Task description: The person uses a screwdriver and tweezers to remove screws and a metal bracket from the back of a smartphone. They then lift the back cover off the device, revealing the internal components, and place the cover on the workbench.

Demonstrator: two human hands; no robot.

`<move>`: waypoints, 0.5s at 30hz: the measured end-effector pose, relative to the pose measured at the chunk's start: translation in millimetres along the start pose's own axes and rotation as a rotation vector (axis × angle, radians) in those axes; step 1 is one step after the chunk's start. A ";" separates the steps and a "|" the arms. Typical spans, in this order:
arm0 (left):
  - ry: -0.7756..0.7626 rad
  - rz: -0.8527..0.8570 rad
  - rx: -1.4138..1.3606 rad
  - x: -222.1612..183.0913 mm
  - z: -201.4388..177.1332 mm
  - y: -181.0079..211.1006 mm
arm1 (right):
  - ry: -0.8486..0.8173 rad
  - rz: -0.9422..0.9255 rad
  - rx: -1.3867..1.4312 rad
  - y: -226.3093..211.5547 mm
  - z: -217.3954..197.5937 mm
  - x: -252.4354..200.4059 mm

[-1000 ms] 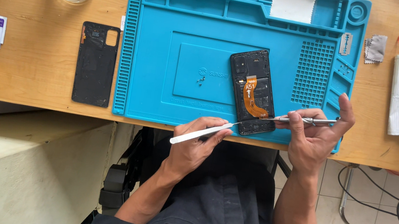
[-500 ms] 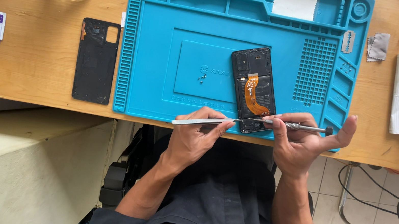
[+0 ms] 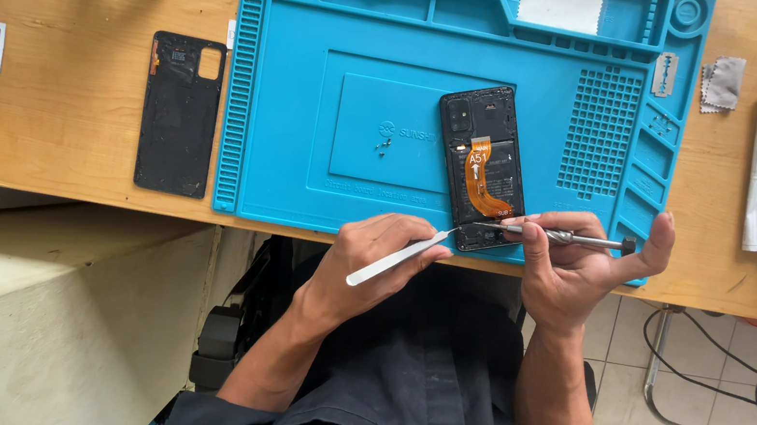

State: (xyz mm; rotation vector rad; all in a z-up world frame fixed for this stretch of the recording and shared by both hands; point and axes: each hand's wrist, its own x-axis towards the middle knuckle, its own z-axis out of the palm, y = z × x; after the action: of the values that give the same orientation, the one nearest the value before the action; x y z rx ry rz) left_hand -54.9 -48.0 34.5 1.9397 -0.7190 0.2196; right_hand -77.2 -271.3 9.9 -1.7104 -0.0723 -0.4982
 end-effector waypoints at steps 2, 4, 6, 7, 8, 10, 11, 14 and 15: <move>-0.025 -0.004 0.002 3.2 1.5 -5.9 | -0.009 -0.004 -0.004 -1.5 0.7 1.7; -0.052 -0.008 0.002 9.0 -1.1 -10.2 | -0.017 -0.006 -0.008 -1.8 0.7 2.2; -0.138 -0.055 -0.074 19.0 -7.6 -13.1 | -0.037 0.008 0.030 -0.4 -0.3 3.3; -0.138 -0.053 -0.073 23.3 -10.9 -13.5 | -0.037 0.006 0.030 10.5 -4.5 2.3; -0.130 -0.114 -0.201 27.8 -14.2 -13.9 | -0.047 -0.036 0.033 21.5 -8.8 1.5; -0.124 -0.173 -0.328 32.4 -16.6 -18.0 | -0.055 -0.078 0.035 31.9 -13.0 0.6; -0.131 -0.196 -0.353 32.0 -16.0 -21.7 | -0.063 -0.098 0.034 31.2 -12.6 0.3; -0.144 -0.230 -0.396 32.4 -17.1 -25.7 | -0.077 -0.128 0.022 31.1 -12.8 -2.8; -0.147 -0.243 -0.412 31.8 -18.0 -25.5 | -0.087 -0.137 0.012 31.2 -13.0 -4.7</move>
State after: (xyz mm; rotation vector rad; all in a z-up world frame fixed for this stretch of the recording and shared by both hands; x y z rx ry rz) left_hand -11.8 -36.8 37.9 1.6361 -0.5634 -0.2097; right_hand -75.2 -289.1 -19.1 -1.7223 -0.2557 -0.5237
